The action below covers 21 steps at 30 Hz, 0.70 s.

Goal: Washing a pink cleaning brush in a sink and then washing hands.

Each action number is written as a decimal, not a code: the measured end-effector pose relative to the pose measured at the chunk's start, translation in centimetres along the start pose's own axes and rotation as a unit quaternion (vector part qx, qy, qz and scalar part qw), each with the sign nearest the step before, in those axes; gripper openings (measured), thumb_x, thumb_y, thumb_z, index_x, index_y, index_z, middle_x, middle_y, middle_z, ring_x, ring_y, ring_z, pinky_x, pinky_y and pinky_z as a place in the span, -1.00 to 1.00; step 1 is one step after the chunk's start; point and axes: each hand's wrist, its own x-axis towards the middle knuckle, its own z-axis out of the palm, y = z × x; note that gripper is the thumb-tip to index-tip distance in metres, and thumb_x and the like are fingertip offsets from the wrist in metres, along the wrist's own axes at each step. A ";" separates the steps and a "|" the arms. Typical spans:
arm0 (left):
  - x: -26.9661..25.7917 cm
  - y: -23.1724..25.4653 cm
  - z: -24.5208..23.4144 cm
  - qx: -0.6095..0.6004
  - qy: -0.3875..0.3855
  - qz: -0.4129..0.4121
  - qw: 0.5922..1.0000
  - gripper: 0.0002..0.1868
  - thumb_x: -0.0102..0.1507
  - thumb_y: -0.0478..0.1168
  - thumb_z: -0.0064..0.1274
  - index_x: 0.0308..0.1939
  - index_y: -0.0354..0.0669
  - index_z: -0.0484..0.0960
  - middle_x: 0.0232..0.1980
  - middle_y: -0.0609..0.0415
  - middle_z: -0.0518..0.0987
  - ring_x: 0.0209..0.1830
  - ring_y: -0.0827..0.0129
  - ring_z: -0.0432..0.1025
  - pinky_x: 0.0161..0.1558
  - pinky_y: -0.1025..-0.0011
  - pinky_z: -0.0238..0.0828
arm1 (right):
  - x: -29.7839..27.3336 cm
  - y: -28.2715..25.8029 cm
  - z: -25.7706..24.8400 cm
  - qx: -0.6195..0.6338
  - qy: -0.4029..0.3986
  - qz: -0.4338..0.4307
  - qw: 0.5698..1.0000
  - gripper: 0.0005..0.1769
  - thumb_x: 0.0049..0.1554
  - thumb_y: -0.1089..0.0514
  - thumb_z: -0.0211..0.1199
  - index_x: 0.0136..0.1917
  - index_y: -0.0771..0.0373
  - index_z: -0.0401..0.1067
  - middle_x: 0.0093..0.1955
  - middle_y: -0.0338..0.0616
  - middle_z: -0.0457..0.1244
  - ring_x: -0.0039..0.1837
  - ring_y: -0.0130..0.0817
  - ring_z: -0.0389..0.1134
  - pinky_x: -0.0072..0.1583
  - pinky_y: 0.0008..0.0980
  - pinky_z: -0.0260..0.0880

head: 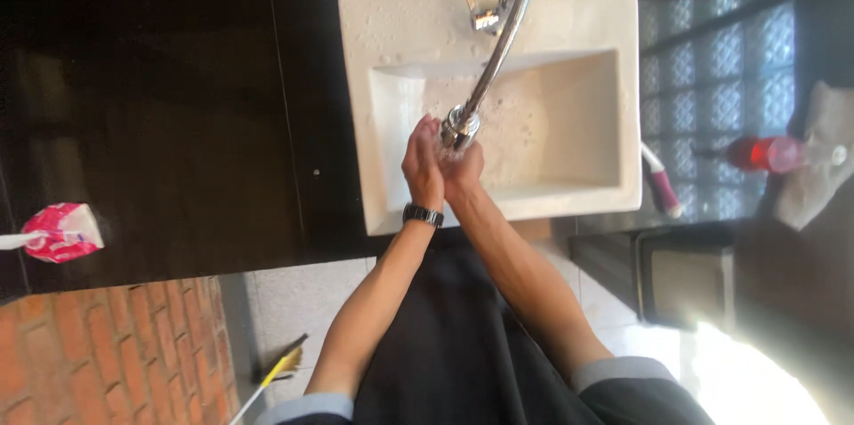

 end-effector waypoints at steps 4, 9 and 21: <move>-0.1 1.2 0.2 0.062 -0.003 0.002 0.998 -0.44 0.48 0.04 -0.20 0.30 -0.39 0.51 0.24 -0.14 0.60 0.30 0.23 0.45 0.35 0.33 0.33 | -2.0 -0.2 1.9 -0.021 -0.039 -0.040 0.998 -0.59 0.31 0.14 -0.22 0.16 0.47 0.33 0.13 0.16 0.31 0.19 -0.04 0.37 0.28 -0.09 0.41; -0.1 0.6 0.4 0.037 -0.013 0.011 0.999 -0.46 0.49 0.04 -0.20 0.25 -0.40 0.54 0.25 -0.13 0.59 0.32 0.26 0.43 0.35 0.35 0.31 | 0.2 -0.8 -1.9 -0.066 -0.076 -0.086 0.991 -0.65 0.34 0.15 -0.20 0.16 0.42 0.30 0.15 0.13 0.28 0.21 -0.04 0.32 0.29 -0.03 0.36; 2.4 1.0 -1.9 0.050 -0.060 -0.004 0.997 -0.52 0.47 -0.02 -0.11 0.21 -0.40 0.56 0.12 -0.11 0.65 0.14 0.31 0.53 0.24 0.36 0.44 | -0.4 2.8 -0.2 -0.022 0.002 -0.158 0.987 -0.56 0.29 0.16 -0.19 0.21 0.51 0.34 0.17 0.14 0.31 0.23 -0.03 0.35 0.30 -0.12 0.39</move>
